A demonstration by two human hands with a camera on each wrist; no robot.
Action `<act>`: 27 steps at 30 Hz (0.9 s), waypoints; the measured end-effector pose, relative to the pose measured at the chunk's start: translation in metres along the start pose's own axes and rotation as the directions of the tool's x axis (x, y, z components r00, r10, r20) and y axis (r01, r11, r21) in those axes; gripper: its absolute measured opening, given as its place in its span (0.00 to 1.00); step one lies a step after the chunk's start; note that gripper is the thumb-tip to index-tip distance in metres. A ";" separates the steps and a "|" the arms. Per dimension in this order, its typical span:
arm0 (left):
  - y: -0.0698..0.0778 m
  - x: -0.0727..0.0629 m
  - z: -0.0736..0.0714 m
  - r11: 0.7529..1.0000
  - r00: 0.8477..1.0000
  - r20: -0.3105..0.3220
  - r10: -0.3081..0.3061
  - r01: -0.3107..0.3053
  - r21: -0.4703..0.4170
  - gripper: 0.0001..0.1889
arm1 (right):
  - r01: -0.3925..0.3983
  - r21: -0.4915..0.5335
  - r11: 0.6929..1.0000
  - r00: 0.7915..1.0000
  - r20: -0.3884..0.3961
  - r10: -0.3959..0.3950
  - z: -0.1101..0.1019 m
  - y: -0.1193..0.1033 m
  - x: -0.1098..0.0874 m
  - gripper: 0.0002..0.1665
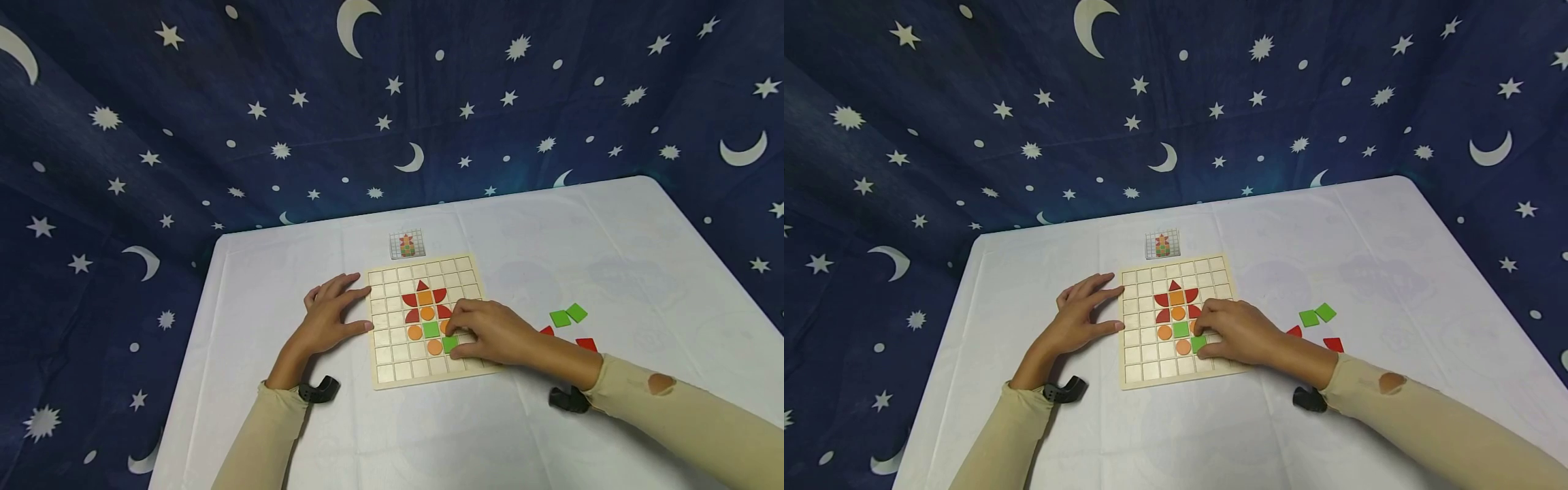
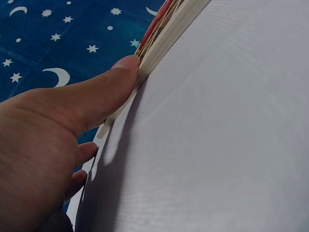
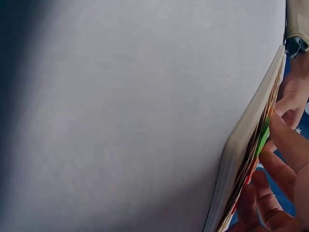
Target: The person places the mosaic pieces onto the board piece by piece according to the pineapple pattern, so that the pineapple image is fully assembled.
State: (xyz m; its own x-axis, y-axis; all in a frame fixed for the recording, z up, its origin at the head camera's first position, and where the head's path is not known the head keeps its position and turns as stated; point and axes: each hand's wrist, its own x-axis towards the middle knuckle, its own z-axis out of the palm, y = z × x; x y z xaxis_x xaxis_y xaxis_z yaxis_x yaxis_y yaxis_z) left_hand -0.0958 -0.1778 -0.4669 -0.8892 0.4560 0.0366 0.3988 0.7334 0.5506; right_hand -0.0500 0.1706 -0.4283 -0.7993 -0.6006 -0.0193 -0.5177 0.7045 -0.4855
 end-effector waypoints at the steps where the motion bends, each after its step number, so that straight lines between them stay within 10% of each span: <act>1: 0.000 0.000 0.000 1.000 1.000 0.000 0.000 0.000 0.002 0.38 | -0.001 -0.001 1.000 1.000 -0.001 0.001 0.000 0.001 0.000 0.13; 27: 0.001 -0.001 0.000 1.000 1.000 0.002 -0.002 0.002 -0.004 0.38 | -0.032 0.062 0.998 0.999 0.040 0.030 -0.007 0.013 -0.006 0.08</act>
State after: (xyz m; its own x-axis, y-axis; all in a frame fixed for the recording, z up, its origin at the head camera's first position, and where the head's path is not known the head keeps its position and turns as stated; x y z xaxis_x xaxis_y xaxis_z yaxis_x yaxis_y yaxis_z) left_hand -0.0948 -0.1777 -0.4661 -0.8894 0.4558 0.0343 0.3966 0.7323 0.5536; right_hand -0.0544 0.1857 -0.4282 -0.8015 -0.5941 -0.0685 -0.4720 0.6987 -0.5376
